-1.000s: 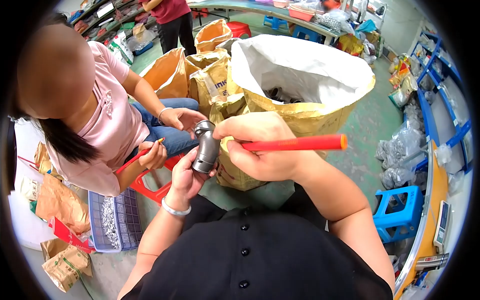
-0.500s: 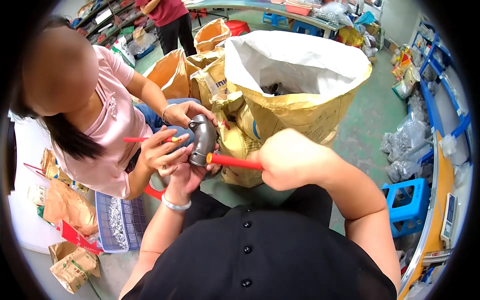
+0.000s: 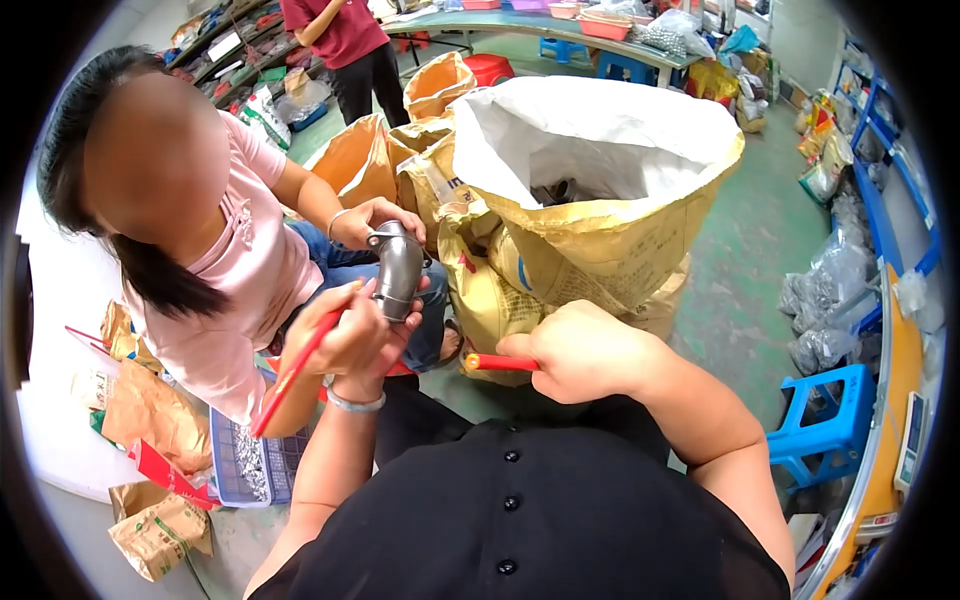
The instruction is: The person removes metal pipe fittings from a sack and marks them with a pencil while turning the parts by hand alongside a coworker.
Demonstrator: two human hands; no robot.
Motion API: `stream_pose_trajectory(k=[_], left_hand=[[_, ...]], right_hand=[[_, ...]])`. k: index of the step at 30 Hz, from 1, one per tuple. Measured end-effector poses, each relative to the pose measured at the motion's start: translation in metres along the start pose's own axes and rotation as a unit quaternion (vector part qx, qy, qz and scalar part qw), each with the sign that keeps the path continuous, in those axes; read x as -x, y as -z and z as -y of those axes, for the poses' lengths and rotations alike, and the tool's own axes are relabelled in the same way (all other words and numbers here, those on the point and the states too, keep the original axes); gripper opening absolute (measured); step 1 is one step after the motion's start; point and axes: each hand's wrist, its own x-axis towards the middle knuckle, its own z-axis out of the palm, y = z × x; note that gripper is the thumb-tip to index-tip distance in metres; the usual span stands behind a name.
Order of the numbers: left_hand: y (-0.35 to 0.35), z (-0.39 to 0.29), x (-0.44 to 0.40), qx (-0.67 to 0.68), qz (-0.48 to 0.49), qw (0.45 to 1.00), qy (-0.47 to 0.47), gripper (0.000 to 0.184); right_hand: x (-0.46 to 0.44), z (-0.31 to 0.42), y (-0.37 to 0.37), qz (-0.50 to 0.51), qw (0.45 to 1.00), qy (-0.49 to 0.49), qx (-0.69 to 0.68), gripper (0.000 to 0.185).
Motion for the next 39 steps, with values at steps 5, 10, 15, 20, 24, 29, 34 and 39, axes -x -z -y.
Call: stream_pose_trajectory(k=[5, 10, 15, 20, 24, 29, 34, 39], left_hand=[[0.002, 0.0, 0.002, -0.074, -0.06, 0.994, -0.046, 0.041], [0.049, -0.003, -0.005, 0.318, -0.091, 0.943, 0.024, 0.039], [0.019, 0.005, -0.01, 0.2, 0.004, 0.98, 0.008, 0.04], [0.013, 0.005, -0.009, 0.025, -0.014, 0.998, -0.052, 0.039], [0.018, 0.003, -0.007, -0.053, -0.048, 0.996, -0.057, 0.042], [0.016, 0.006, -0.006, -0.062, -0.091, 0.992, -0.064, 0.052], [0.018, 0.002, -0.005, 0.03, 0.006, 1.0, -0.003, 0.043], [0.007, 0.006, -0.01, -0.097, -0.027, 0.992, -0.08, 0.042]], right_hand=[[0.003, -0.007, -0.009, -0.099, 0.992, 0.069, -0.021, 0.035], [0.004, -0.01, -0.012, -0.128, 0.986, 0.094, -0.06, 0.032], [0.005, -0.014, -0.021, -0.147, 0.98, 0.099, -0.085, 0.029], [0.006, -0.024, -0.03, -0.168, 0.975, 0.109, -0.099, 0.026], [0.008, -0.033, -0.032, -0.176, 0.969, 0.117, -0.127, 0.026], [0.008, -0.043, -0.036, -0.2, 0.963, 0.118, -0.137, 0.026], [0.01, -0.051, -0.039, -0.2, 0.962, 0.111, -0.151, 0.026], [0.011, -0.054, -0.041, -0.202, 0.959, 0.108, -0.165, 0.025]])
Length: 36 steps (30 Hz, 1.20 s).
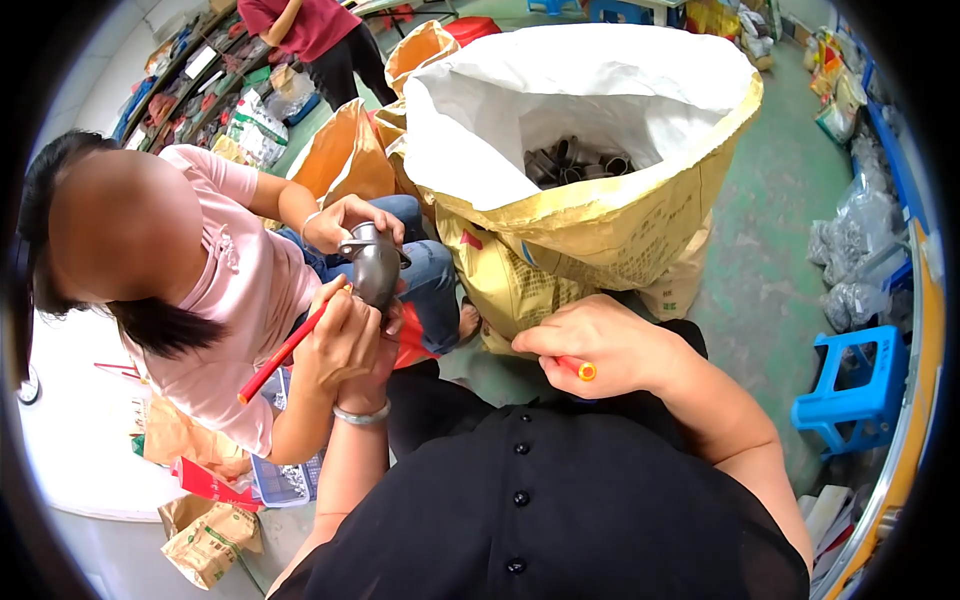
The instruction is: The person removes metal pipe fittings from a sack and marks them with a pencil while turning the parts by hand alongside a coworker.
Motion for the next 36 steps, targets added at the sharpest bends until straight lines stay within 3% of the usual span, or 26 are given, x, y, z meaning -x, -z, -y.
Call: stream_pose_trajectory(k=[4, 7, 13, 14, 19, 26, 36], left_hand=[[-0.013, 0.002, 0.0, -0.034, -0.098, 0.994, -0.018, 0.036], [-0.006, 0.002, -0.001, -0.02, -0.041, 0.999, -0.016, 0.04], [-0.004, 0.003, 0.004, 0.001, -0.129, 0.992, 0.016, 0.047], [0.004, 0.003, -0.001, 0.027, -0.035, 0.999, 0.024, 0.05], [-0.005, 0.009, 0.002, -0.03, -0.051, 0.998, 0.028, 0.049], [-0.01, 0.022, 0.014, -0.01, -0.067, 0.996, 0.066, 0.05], [-0.022, 0.041, 0.031, -0.095, -0.016, 0.993, 0.073, 0.046]], right_hand=[[0.002, -0.002, 0.0, 0.001, 1.0, 0.001, 0.006, 0.026], [0.002, -0.001, 0.001, 0.004, 1.0, 0.001, 0.003, 0.026], [0.003, -0.001, 0.001, -0.002, 1.0, 0.008, -0.003, 0.025], [0.003, -0.001, 0.0, -0.004, 1.0, 0.01, -0.003, 0.024], [0.003, 0.0, -0.001, -0.001, 1.0, 0.012, -0.006, 0.023], [0.003, 0.002, -0.001, -0.031, 0.999, 0.017, -0.014, 0.017], [0.001, 0.016, -0.004, -0.084, 0.996, -0.018, -0.027, 0.006]])
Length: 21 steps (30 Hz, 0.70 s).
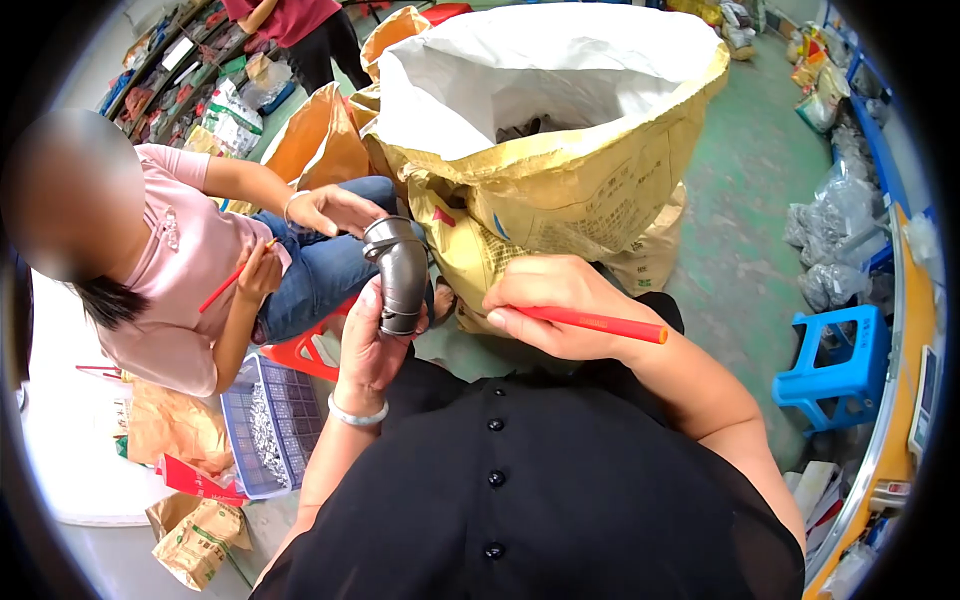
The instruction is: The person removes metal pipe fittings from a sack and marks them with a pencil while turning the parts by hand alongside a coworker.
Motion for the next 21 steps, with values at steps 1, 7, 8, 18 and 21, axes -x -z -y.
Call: stream_pose_trajectory(k=[1, 7, 8, 18, 21], left_hand=[[-0.004, 0.0, 0.002, -0.005, -0.009, 1.0, -0.002, 0.045], [-0.024, 0.004, 0.008, -0.042, -0.009, 0.999, -0.012, 0.046], [-0.027, 0.004, 0.009, -0.063, -0.016, 0.998, -0.015, 0.046], [-0.027, -0.005, 0.018, -0.037, -0.074, 0.996, -0.029, 0.036], [-0.016, -0.003, 0.021, -0.028, -0.079, 0.996, -0.032, 0.035]], right_hand=[[0.001, 0.0, -0.002, -0.017, 1.0, -0.011, -0.006, 0.007], [0.006, 0.004, -0.005, -0.06, 0.998, -0.005, -0.025, 0.009], [0.004, 0.005, -0.005, -0.058, 0.998, -0.001, -0.036, 0.01], [-0.035, 0.017, -0.028, 0.009, 0.973, 0.061, 0.223, 0.049], [-0.042, 0.014, -0.038, 0.052, 0.963, 0.034, 0.264, 0.045]])
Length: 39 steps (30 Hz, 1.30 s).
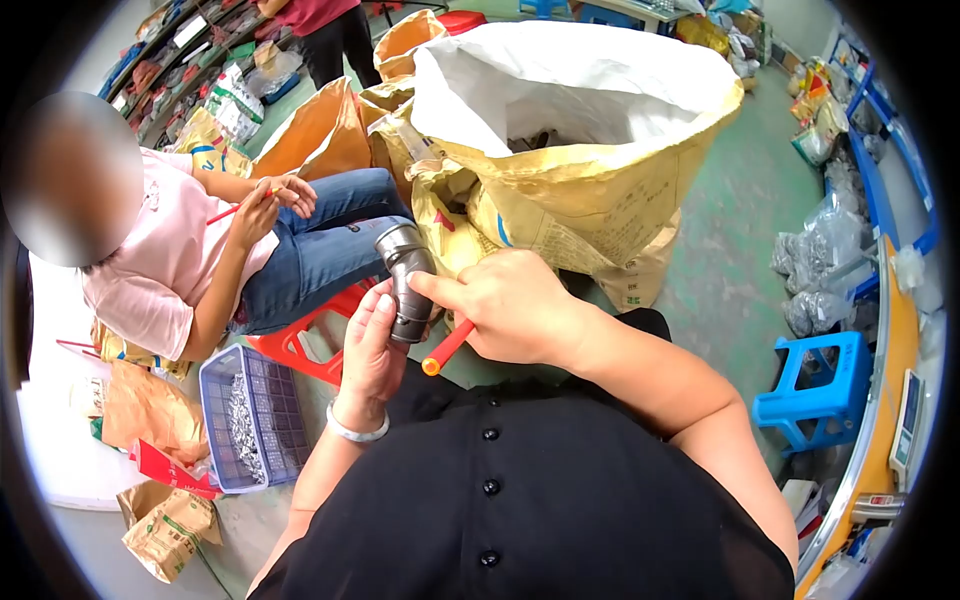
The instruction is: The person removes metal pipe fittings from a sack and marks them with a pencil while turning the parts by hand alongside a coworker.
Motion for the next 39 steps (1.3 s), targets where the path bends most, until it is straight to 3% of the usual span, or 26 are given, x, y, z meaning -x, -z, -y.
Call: stream_pose_trajectory(k=[13, 16, 34, 39], left_hand=[[0.026, -0.001, -0.004, 0.016, -0.046, 0.999, -0.005, 0.033], [0.03, -0.001, -0.006, 0.021, -0.045, 0.999, 0.009, 0.033], [0.042, 0.008, -0.016, 0.001, -0.042, 0.998, 0.036, 0.032], [0.048, 0.007, -0.021, 0.042, -0.03, 0.996, 0.067, 0.031]], right_hand=[[-0.025, 0.002, -0.023, 0.06, 0.998, -0.015, -0.019, 0.045], [-0.026, -0.004, -0.028, 0.021, 0.999, -0.004, -0.041, 0.055], [-0.034, -0.008, -0.035, 0.061, 0.988, -0.096, -0.101, 0.04], [-0.031, -0.015, -0.037, 0.064, 0.973, -0.123, -0.183, 0.04]])
